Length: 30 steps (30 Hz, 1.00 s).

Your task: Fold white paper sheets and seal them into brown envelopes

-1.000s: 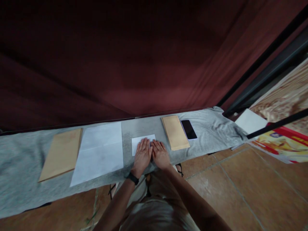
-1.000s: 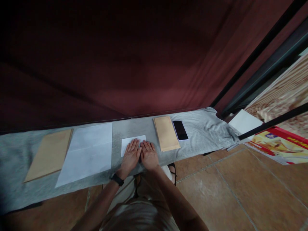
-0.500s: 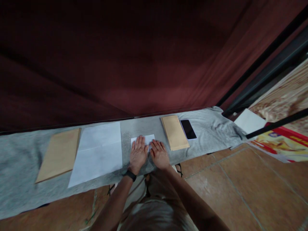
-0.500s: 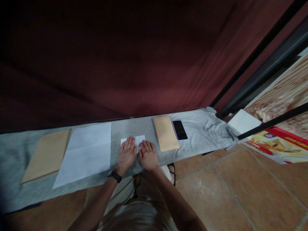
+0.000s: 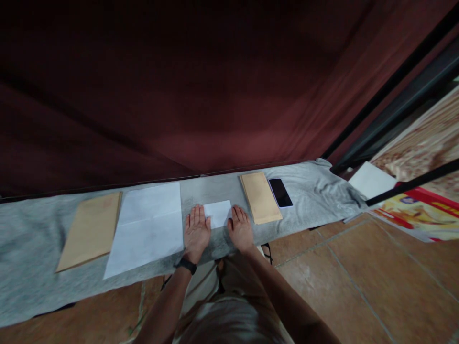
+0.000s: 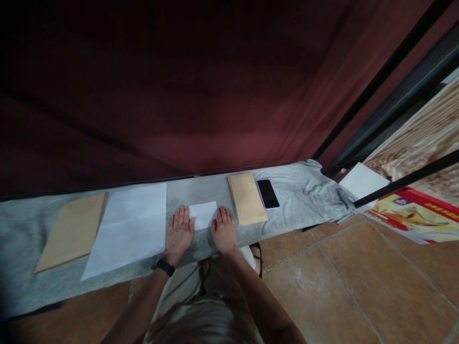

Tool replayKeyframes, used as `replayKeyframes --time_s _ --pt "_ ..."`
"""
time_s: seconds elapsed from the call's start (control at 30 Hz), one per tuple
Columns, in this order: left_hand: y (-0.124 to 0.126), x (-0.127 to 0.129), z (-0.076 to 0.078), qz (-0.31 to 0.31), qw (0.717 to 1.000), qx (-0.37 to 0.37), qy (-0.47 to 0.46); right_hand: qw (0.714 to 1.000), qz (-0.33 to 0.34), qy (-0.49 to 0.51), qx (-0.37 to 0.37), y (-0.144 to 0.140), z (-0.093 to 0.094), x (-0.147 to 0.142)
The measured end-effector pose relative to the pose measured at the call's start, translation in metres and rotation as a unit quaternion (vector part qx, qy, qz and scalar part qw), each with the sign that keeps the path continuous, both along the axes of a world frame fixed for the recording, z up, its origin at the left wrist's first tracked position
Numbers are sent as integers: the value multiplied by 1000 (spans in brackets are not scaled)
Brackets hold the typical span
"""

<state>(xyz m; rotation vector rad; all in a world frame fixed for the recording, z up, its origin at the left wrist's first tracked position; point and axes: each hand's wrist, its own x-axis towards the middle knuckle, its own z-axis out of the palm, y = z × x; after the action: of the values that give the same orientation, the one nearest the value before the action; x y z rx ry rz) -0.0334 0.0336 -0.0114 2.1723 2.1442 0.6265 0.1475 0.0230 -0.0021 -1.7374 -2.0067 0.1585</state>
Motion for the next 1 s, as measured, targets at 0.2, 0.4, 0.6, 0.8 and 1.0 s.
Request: replayKeyframes --time_s 0.2,0.4,0.6,0.8,1.0 --pt "0 0 -3 9 1000 9 0 997 -65 -11 -36 13 13 -3" --pt "-1 0 1 4 1000 17 -2 988 -111 42 -102 35 14 -10" --pt "-2 -2 2 -4 1000 26 -13 976 -104 154 -117 41 4 -4" --pt "-3 -3 4 -9 999 26 -19 966 -74 231 -88 36 7 -11" --pt "-12 6 26 -5 990 50 -129 950 -49 307 -26 24 40 -13"
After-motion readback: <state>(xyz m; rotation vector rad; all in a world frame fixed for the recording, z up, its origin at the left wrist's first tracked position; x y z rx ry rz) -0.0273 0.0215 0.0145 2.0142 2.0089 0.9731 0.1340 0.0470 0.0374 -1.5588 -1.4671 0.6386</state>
